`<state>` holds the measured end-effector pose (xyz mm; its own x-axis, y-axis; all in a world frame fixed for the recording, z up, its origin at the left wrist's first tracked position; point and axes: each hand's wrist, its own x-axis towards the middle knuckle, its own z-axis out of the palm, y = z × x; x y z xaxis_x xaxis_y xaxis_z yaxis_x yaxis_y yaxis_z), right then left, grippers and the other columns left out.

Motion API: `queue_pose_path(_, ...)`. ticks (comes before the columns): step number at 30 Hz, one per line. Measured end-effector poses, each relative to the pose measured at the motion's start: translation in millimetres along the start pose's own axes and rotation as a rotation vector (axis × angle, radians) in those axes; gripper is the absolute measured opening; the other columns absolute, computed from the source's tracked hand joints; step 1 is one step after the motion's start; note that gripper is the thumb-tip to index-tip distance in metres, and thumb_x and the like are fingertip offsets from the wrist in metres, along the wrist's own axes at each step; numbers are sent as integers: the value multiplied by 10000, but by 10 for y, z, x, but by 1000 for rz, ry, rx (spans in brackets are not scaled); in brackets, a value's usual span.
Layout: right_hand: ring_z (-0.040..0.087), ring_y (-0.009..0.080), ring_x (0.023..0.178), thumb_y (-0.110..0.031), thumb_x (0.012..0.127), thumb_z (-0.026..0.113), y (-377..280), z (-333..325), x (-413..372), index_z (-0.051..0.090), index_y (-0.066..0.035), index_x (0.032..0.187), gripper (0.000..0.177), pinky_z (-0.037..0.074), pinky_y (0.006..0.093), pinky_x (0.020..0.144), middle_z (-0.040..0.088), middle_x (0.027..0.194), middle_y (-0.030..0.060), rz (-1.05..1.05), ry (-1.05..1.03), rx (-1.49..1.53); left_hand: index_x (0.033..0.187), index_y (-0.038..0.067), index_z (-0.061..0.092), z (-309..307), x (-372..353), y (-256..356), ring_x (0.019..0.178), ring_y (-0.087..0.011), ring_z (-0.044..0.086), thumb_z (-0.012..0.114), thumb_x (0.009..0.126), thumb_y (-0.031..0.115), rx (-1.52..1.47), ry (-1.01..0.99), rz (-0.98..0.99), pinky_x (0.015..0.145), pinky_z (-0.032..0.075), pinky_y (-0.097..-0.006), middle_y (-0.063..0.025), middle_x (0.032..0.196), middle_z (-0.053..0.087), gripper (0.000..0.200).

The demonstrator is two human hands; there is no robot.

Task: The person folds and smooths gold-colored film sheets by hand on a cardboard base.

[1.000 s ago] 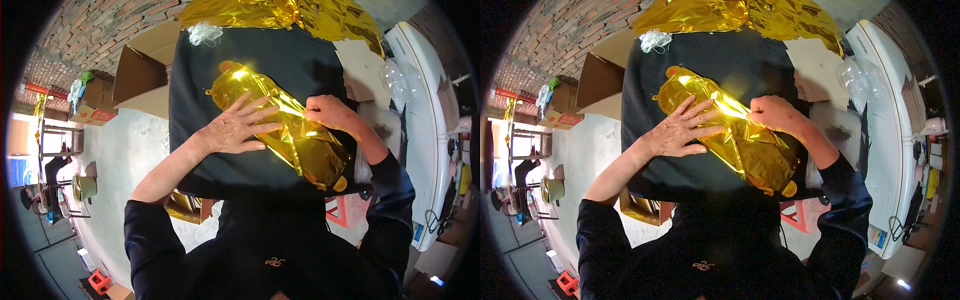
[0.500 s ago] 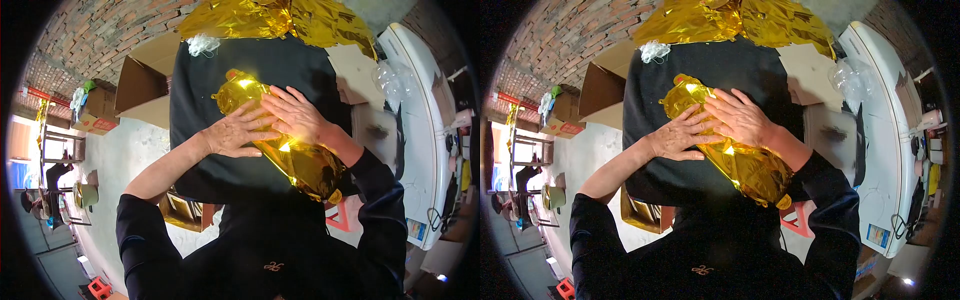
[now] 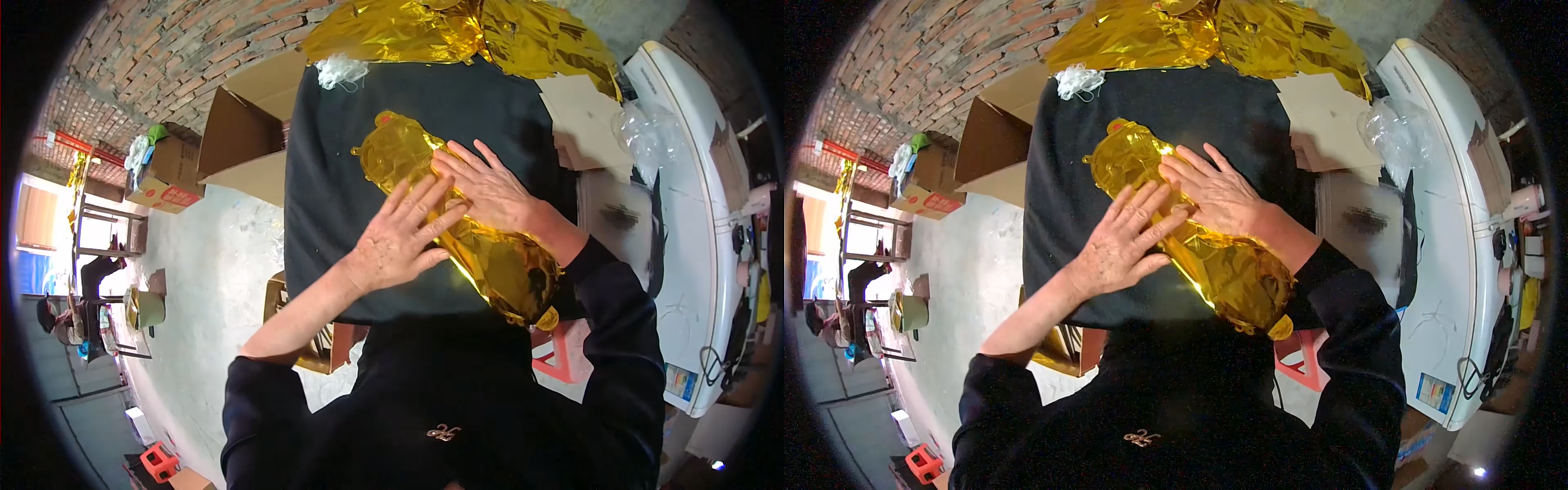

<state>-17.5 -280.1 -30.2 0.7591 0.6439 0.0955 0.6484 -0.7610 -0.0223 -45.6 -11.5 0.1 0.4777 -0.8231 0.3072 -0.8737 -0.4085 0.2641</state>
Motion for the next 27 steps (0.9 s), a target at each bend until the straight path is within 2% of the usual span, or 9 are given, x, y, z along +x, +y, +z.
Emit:
queue_pose_path(1, 197, 284, 1653, -468, 1086, 518, -17, 14, 7, 357, -65, 1666, 725, 107, 560, 1340, 348, 1739, 110, 20, 5, 13, 1630, 182, 475, 68, -18, 67, 1597, -373, 333, 620, 1041, 478, 7, 15, -1, 1314, 251, -558, -198, 1704, 367, 674)
queue_pose_path(8, 212, 254, 1649, -460, 1098, 506, -120, 73, -10, 365, -79, 1668, 700, 106, 531, 1344, 350, 1742, 90, 123, 89, 48, 1603, 156, 503, 169, -90, 69, 1583, -369, 361, 598, 1074, 428, 84, -23, -39, 1299, 297, -541, -205, 1689, 385, 602)
queue_pose_path(12, 211, 249, 1649, -459, 1099, 505, -124, 94, -3, 384, -76, 1659, 689, 101, 521, 1345, 343, 1745, 92, 136, 95, 28, 1555, 128, 552, 105, -125, 21, 1557, -399, 398, 597, 1084, 382, 12, 89, -90, 1278, 337, -529, -230, 1648, 437, 537)
queue_pose_path(14, 204, 247, 1651, -469, 1098, 496, -172, 84, 9, 376, -73, 1662, 700, 99, 519, 1345, 337, 1749, 92, 176, 96, 48, 1500, 58, 571, 104, -148, -29, 1447, -431, 498, 712, 1015, 283, -22, 230, -218, 1200, 426, -510, -259, 1555, 516, 553)
queue_pose_path(16, 193, 244, 1655, -486, 1098, 484, -220, 94, 6, 366, -69, 1668, 716, 89, 516, 1345, 327, 1755, 93, 228, 97, 59, 1483, 33, 572, 39, -137, -23, 1373, -436, 547, 767, 976, 247, -99, 343, -410, 1160, 459, -490, -263, 1479, 573, 583)
queue_pose_path(17, 185, 242, 1657, -497, 1098, 475, -240, 126, 5, 359, -67, 1672, 727, 81, 514, 1345, 320, 1759, 94, 259, 97, 60, 1469, 25, 578, 64, -137, -83, 1311, -410, 603, 780, 971, 252, -141, 365, -518, 1099, 511, -457, -251, 1414, 625, 583)
queue_pose_path(18, 178, 239, 1659, -509, 1098, 467, -277, 124, 15, 352, -65, 1676, 738, 72, 512, 1345, 313, 1762, 95, 288, 98, 61, 1485, 26, 552, 52, -111, -138, 1161, -342, 708, 772, 986, 256, -171, 399, -563, 1000, 568, -426, -215, 1311, 703, 592)
queue_pose_path(21, 152, 245, 1666, -526, 1096, 446, -403, 107, 34, 320, -60, 1690, 765, 43, 521, 1342, 280, 1777, 92, 423, 72, 113, 1563, 43, 450, 30, 11, -270, 920, -270, 780, 765, 987, 266, -425, 373, -702, 869, 606, -395, -160, 1079, 792, 694)
queue_pose_path(27, 91, 286, 1676, -511, 1109, 418, -552, 122, 128, 264, -76, 1710, 758, 33, 564, 1332, 221, 1796, 94, 620, 71, 90, 1580, 48, 438, 100, 401, -441, 930, -320, 777, 806, 904, 241, -347, 265, -768, 838, 598, -405, -182, 1016, 782, 793)
